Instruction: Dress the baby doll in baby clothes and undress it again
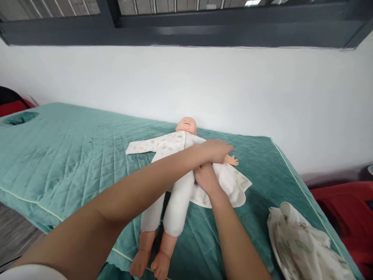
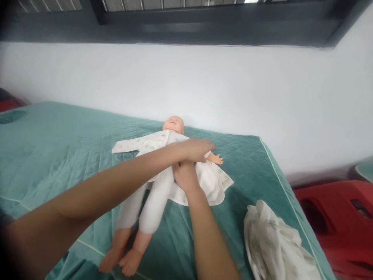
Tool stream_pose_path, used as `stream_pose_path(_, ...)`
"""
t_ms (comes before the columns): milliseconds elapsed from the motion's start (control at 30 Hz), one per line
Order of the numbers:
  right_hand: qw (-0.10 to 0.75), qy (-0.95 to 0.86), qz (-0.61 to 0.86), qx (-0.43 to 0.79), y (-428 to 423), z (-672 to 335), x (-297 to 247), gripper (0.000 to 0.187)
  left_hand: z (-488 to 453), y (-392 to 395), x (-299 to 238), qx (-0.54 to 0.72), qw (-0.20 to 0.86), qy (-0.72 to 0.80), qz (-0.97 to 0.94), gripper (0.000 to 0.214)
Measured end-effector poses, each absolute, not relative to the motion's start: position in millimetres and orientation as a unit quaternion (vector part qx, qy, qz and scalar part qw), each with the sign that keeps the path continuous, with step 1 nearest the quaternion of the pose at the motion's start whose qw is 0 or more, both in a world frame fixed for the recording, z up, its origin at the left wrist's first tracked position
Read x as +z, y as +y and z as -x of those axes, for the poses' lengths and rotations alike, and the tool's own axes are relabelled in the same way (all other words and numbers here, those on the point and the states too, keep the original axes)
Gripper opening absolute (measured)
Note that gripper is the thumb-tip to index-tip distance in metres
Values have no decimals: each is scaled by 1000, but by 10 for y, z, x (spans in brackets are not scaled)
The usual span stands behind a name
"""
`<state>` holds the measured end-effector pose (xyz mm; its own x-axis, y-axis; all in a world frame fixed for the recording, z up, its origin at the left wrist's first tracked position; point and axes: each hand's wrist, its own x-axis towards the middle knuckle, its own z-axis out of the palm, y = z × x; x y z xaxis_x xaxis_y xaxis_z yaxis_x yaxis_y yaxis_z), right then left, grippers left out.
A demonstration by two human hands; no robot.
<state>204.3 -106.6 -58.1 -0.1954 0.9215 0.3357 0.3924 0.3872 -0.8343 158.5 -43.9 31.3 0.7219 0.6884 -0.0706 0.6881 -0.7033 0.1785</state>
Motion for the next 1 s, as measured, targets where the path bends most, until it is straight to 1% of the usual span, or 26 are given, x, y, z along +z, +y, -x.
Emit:
stream_pose_path(100, 421, -716, 471, 297, -1120, -2046, -599, 53, -1778, -331, 183, -90, 55, 345, -933, 41)
stream_pose_path(167, 415, -716, 473, 302, -1141, -2052, -605, 52, -1827, -254, 100, -105, 38, 355, -928, 37)
stream_pose_path(233, 418, -717, 465, 307, -1151, -2061, -585, 49, -1826, -179, 58, -99, 28, 366, -925, 32)
stream_pose_path(333, 429, -717, 445, 323, -1170, -2121, -482, 43, -1754, -88, 86, -49, 35, 375, -925, 32)
stream_pose_path(467, 398, -713, 421, 396, -1169, -2381, -319, 32, -1590, -61, 178, -20, 43, 398, -916, 33)
stream_pose_path(533, 395, -681, 486, 380, -1123, -2558, -312, 29, -1516, -84, 203, -9, 42, 405, -913, 30)
stream_pose_path(600, 384, -634, 606, 289, -1051, -2711, -370, 25, -1462, -107, 212, 5, 35, 404, -914, 28)
stream_pose_path(667, 337, -601, 703, 176, -974, -2809, -466, 22, -1432, -115, 207, 15, 29, 401, -916, 30)
stream_pose_path(733, 286, -596, 742, 107, -917, -2851, -553, 28, -1420, -109, 192, 24, 29, 400, -916, 31)
stream_pose_path(767, 266, -600, 749, 97, -897, -2856, -582, 32, -1418, -102, 182, 26, 31, 398, -916, 32)
stream_pose_path(833, 230, -599, 758, 119, -876, -2849, -604, 36, -1418, -89, 163, 22, 35, 395, -918, 33)
stream_pose_path(933, 195, -574, 776, 174, -861, -2832, -588, 35, -1417, -82, 150, 8, 28, 385, -922, 35)
stream_pose_path(1000, 194, -562, 782, 185, -848, -2838, -586, 30, -1413, -86, 158, 0, 17, 383, -924, 33)
